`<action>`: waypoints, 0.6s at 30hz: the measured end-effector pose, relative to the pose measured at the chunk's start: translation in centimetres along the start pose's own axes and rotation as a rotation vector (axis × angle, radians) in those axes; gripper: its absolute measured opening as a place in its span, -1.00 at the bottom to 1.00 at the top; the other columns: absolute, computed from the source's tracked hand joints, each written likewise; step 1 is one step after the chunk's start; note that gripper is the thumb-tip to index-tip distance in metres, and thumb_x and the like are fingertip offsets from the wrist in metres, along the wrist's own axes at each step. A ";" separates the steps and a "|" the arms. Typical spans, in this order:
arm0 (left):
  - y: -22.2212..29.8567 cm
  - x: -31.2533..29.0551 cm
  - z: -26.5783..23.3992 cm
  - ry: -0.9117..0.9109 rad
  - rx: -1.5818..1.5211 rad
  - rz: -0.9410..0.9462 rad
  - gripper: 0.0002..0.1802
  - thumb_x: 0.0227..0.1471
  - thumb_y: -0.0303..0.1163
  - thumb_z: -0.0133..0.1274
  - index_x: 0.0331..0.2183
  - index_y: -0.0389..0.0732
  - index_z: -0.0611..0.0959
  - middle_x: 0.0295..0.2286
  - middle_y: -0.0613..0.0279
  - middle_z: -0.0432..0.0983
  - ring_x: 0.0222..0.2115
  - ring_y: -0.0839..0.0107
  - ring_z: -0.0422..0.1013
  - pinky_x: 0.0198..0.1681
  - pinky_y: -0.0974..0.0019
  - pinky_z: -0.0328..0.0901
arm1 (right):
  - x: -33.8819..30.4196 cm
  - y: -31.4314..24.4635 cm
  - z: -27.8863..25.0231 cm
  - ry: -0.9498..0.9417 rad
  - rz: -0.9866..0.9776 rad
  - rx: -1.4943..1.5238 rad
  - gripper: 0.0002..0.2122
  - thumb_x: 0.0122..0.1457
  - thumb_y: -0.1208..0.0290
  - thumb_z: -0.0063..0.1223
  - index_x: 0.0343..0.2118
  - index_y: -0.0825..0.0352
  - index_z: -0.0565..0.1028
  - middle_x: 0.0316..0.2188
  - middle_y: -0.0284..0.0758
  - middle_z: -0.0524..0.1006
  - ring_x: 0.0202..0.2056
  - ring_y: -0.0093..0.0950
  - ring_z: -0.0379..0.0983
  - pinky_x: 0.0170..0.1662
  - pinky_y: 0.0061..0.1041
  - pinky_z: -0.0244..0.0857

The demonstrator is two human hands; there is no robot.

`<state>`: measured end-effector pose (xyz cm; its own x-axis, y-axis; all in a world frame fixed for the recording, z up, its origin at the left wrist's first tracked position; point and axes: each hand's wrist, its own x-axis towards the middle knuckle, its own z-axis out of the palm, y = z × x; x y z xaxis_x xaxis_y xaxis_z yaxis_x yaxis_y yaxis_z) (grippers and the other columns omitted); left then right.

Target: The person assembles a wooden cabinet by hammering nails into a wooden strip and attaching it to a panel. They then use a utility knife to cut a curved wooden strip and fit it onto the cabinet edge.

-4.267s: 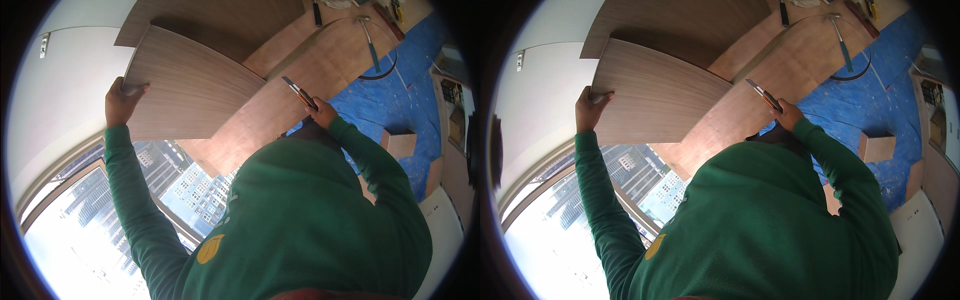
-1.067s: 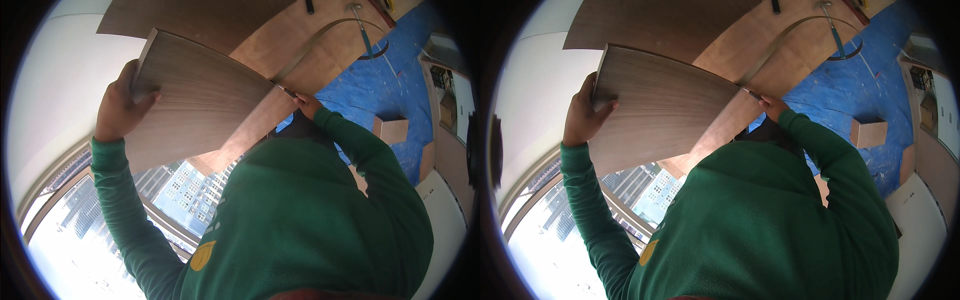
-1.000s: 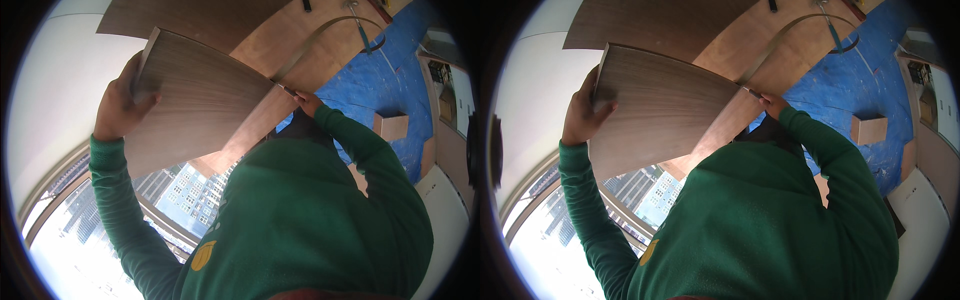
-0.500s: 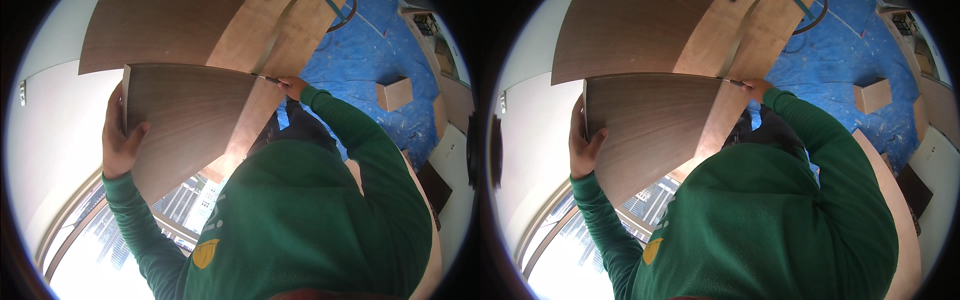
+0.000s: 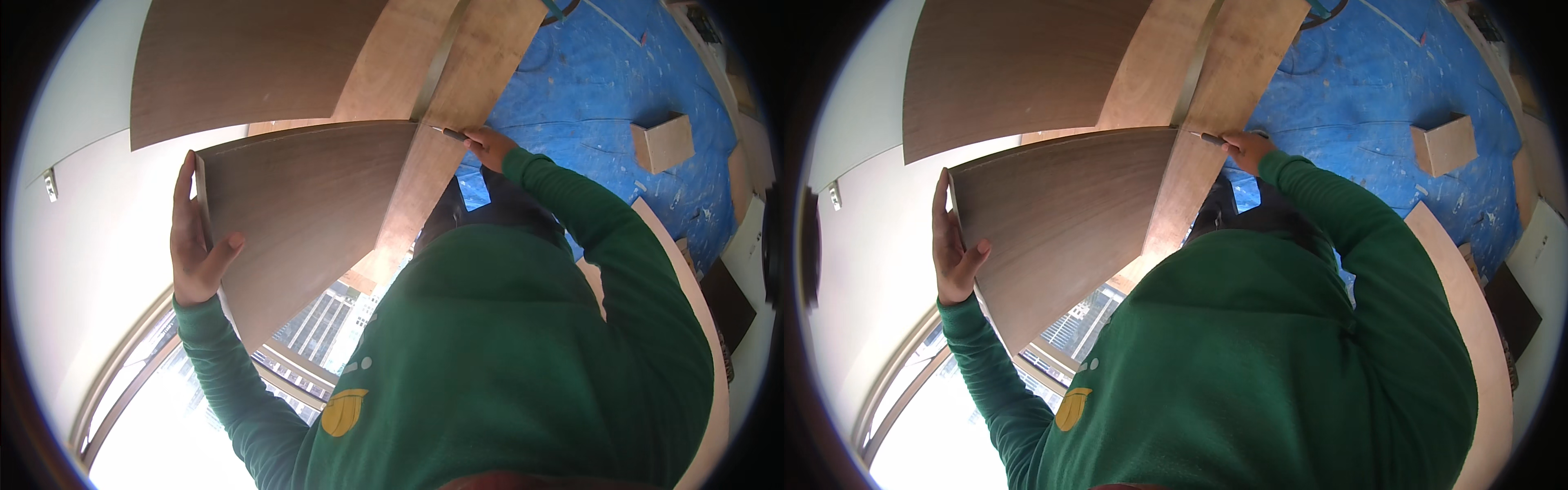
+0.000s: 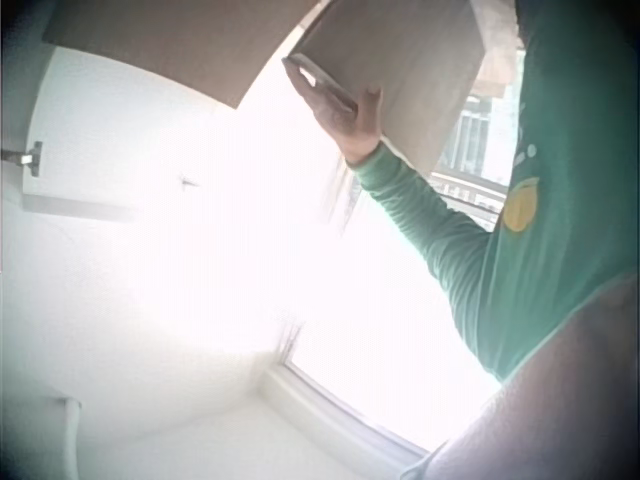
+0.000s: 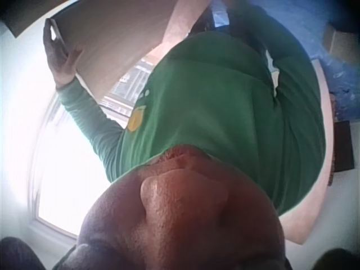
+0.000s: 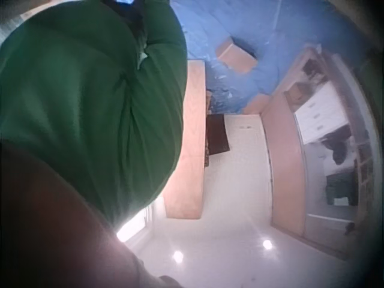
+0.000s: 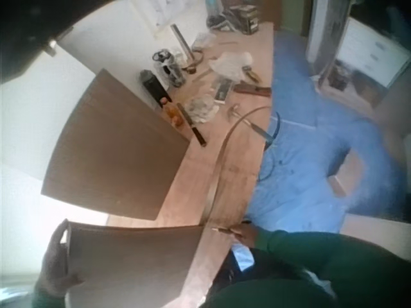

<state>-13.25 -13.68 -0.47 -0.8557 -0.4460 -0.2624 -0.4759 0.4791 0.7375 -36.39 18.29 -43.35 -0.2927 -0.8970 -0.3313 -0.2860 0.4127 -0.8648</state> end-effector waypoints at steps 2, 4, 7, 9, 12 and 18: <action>-0.7 0.2 -0.6 0.029 0.029 -0.055 0.11 -0.14 -0.54 0.10 0.43 -0.19 0.03 -0.02 -0.18 0.53 -0.01 0.11 0.51 0.12 0.07 0.35 | -0.3 -0.2 0.4 0.029 -0.015 -0.036 -0.66 0.39 0.28 -0.04 0.10 0.38 0.50 -0.04 0.00 0.59 0.01 -0.06 0.54 0.08 -0.21 0.40; 0.6 1.5 0.2 0.108 0.114 -0.137 0.04 -0.08 -0.55 0.13 0.41 -0.22 0.08 -0.09 -0.13 0.57 -0.05 0.14 0.53 0.09 0.09 0.37 | -0.7 0.0 0.8 0.087 -0.036 -0.116 -0.66 0.40 0.28 -0.05 0.10 0.39 0.49 -0.04 0.02 0.59 0.01 -0.06 0.54 0.07 -0.22 0.40; -1.6 2.2 -0.9 0.152 0.428 -0.050 -0.07 0.00 -0.48 0.29 0.34 -0.27 0.22 -0.10 -0.13 0.59 -0.08 0.08 0.55 0.04 0.13 0.41 | -0.8 -0.4 1.3 0.078 0.045 -0.039 -0.65 0.42 0.28 -0.06 0.12 0.39 0.48 -0.03 0.03 0.58 0.02 -0.05 0.53 0.09 -0.21 0.40; -2.9 3.1 -1.3 0.179 0.586 0.002 -0.10 -0.03 -0.43 0.37 0.28 -0.28 0.30 -0.10 -0.15 0.60 -0.10 0.01 0.58 0.01 0.14 0.43 | -0.7 -0.8 1.6 0.053 0.056 -0.045 -0.64 0.42 0.28 -0.06 0.14 0.40 0.47 -0.01 0.02 0.57 0.03 -0.06 0.52 0.09 -0.20 0.39; -3.8 4.4 -1.2 0.253 0.661 -0.151 -0.20 -0.08 -0.32 0.45 0.13 -0.29 0.41 -0.16 -0.21 0.63 -0.17 -0.08 0.61 -0.07 0.11 0.47 | -0.5 -0.9 2.0 0.075 0.044 -0.074 -0.63 0.43 0.27 -0.07 0.16 0.38 0.47 0.02 0.02 0.56 0.03 -0.06 0.52 0.09 -0.19 0.40; -5.6 5.6 -2.4 0.233 0.611 -0.165 -0.32 -0.10 -0.22 0.48 -0.04 -0.29 0.47 -0.28 -0.19 0.66 -0.26 -0.10 0.63 -0.18 0.06 0.49 | -0.2 -1.0 2.1 0.050 0.108 -0.068 -0.64 0.43 0.26 -0.07 0.16 0.35 0.48 0.04 0.02 0.55 0.05 -0.04 0.51 0.11 -0.21 0.40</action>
<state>-14.85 -20.64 -4.61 -0.7280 -0.6690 -0.1497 -0.6850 0.7014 0.1968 -34.18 17.73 -43.21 -0.3700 -0.8382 -0.4007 -0.3112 0.5182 -0.7966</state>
